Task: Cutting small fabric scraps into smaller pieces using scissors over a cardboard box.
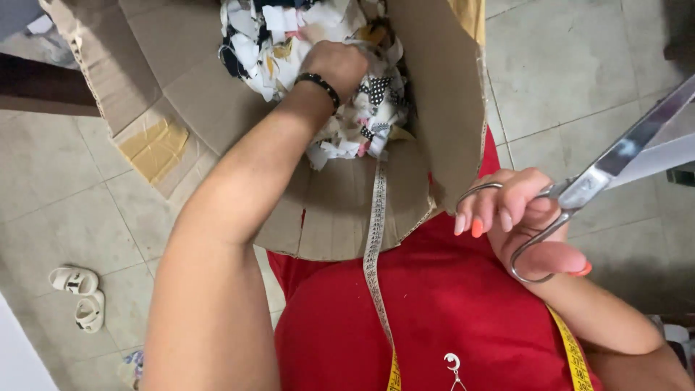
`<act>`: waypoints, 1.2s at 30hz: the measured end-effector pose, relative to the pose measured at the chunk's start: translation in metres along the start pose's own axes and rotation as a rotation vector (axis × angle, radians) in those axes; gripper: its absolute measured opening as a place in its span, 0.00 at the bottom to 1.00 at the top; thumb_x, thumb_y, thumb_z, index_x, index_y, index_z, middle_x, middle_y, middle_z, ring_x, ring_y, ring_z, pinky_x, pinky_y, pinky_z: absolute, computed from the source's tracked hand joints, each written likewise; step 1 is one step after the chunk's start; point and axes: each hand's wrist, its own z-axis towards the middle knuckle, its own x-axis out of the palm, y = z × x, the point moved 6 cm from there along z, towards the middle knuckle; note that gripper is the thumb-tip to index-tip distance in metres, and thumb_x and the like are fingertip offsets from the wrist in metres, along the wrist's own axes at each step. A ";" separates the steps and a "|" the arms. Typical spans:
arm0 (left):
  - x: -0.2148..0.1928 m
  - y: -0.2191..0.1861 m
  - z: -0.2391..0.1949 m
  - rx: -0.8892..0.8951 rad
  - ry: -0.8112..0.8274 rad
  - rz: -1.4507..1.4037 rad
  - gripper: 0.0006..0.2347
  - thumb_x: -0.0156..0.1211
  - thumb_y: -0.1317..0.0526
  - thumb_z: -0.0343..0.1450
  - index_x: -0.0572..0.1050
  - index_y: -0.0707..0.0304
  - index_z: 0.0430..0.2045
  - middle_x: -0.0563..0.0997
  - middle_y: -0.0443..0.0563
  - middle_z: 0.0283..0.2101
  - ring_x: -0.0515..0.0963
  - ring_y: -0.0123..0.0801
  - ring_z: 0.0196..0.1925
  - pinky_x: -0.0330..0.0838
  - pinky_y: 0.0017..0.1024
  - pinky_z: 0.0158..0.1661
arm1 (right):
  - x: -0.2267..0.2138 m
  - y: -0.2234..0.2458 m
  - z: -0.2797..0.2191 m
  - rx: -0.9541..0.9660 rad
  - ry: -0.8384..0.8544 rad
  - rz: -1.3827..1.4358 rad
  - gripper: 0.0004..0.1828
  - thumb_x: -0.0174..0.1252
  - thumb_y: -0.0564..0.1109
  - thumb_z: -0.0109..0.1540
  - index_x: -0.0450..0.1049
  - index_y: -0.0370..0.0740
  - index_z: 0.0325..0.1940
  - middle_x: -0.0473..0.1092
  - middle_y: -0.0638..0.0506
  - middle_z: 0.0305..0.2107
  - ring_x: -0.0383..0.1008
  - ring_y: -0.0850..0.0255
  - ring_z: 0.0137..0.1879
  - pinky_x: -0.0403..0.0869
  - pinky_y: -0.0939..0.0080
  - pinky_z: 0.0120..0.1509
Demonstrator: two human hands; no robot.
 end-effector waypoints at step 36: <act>-0.136 0.021 -0.256 0.450 -0.385 -1.357 0.09 0.71 0.61 0.67 0.80 0.50 0.38 0.83 0.36 0.39 0.66 0.18 0.19 0.65 0.18 0.23 | 0.093 -0.009 0.026 0.444 0.798 -0.648 0.20 0.53 0.64 0.49 0.63 0.48 0.28 0.69 0.60 0.19 0.77 0.67 0.23 0.71 0.66 0.29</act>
